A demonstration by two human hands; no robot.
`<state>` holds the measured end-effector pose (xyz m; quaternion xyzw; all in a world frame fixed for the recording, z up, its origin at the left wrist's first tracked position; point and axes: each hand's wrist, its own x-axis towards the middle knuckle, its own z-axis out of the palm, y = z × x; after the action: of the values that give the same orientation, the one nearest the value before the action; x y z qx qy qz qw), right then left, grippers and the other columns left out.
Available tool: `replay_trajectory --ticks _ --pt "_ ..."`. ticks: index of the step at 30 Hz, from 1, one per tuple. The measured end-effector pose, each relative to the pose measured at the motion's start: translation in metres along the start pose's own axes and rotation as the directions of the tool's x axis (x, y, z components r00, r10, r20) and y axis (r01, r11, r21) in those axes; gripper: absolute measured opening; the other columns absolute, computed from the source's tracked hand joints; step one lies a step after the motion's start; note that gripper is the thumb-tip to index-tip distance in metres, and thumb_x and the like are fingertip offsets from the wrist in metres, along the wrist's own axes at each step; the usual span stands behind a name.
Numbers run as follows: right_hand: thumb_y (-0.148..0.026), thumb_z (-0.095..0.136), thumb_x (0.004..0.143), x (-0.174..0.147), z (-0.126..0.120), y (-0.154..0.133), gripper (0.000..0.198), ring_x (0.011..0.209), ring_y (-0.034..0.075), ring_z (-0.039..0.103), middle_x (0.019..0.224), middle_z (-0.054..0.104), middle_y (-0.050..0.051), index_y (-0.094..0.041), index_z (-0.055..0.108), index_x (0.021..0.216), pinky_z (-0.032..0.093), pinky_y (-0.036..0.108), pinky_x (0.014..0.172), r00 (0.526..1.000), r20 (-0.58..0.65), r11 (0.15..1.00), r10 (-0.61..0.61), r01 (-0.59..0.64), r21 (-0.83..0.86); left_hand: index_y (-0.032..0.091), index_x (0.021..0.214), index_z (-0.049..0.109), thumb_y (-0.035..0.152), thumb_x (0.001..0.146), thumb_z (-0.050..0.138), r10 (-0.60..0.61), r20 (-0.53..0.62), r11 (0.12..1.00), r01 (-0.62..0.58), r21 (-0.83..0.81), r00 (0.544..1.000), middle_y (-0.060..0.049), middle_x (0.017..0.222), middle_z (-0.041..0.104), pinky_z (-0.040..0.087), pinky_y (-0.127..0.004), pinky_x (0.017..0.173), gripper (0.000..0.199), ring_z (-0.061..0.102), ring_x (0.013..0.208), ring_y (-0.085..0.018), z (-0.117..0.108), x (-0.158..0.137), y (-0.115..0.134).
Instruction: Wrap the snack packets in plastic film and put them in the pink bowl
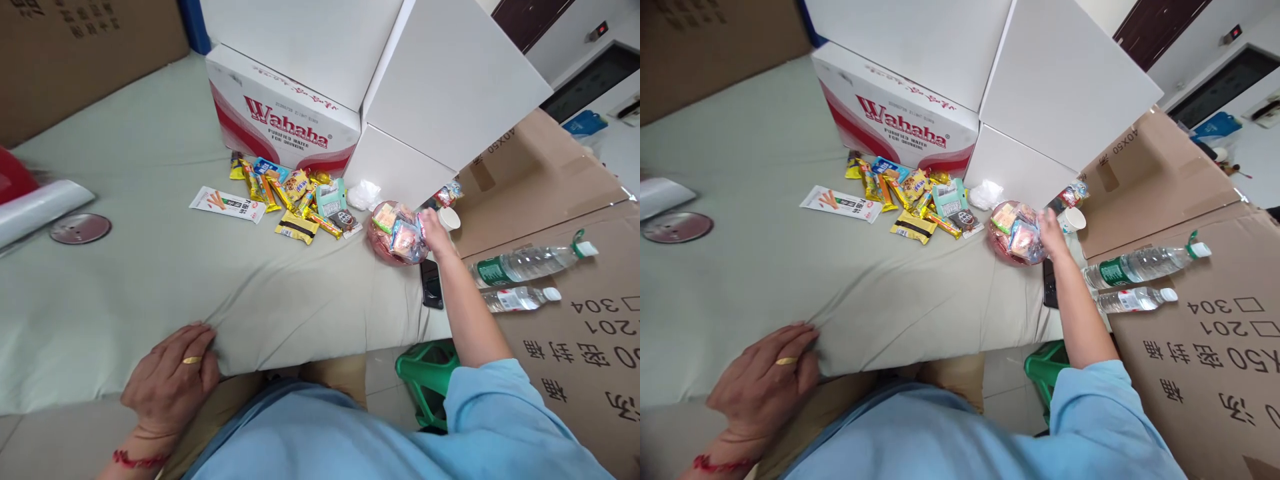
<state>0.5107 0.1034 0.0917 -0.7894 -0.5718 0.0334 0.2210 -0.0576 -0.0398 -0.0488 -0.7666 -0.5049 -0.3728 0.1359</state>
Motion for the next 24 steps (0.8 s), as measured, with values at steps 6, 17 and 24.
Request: replay_trajectory --ticks 6,17,24 --pt "-0.067 0.049 0.099 -0.045 0.026 -0.04 0.076 0.16 0.044 0.019 0.173 0.036 0.012 -0.026 0.044 0.163 0.017 0.067 0.128 0.978 0.048 0.886 -0.204 0.205 -0.415 0.024 0.111 0.07 0.006 0.08 0.066 0.005 0.01 1.0 -0.004 -0.026 1.0 -0.006 0.109 0.081 0.058 -0.038 0.079 0.037 0.078 0.1 -0.028 -0.002 -0.001 0.001" --pt "-0.063 0.057 0.094 0.013 -0.004 0.006 0.072 0.159 0.042 0.025 0.17 0.043 0.009 -0.03 0.051 0.158 0.019 0.072 0.124 0.931 0.253 0.845 -0.264 0.349 -0.406 0.023 0.112 0.068 0.004 0.079 0.065 -0.003 0.006 1.0 0.003 -0.022 1.0 -0.008 0.108 0.082 0.058 -0.037 0.083 0.038 0.078 0.101 -0.028 -0.004 0.004 0.006" --pt "-0.049 0.046 0.1 0.033 -0.017 -0.035 0.047 0.129 0.034 0.059 0.134 0.07 0.017 -0.019 0.073 0.125 0.044 0.051 0.113 0.939 -0.019 0.908 -0.343 0.327 -0.263 0.023 0.112 0.068 0.004 0.079 0.065 0.023 -0.011 0.999 -0.023 -0.041 1.0 -0.006 0.105 0.082 0.058 -0.036 0.084 0.038 0.079 0.1 -0.026 -0.005 0.006 0.006"
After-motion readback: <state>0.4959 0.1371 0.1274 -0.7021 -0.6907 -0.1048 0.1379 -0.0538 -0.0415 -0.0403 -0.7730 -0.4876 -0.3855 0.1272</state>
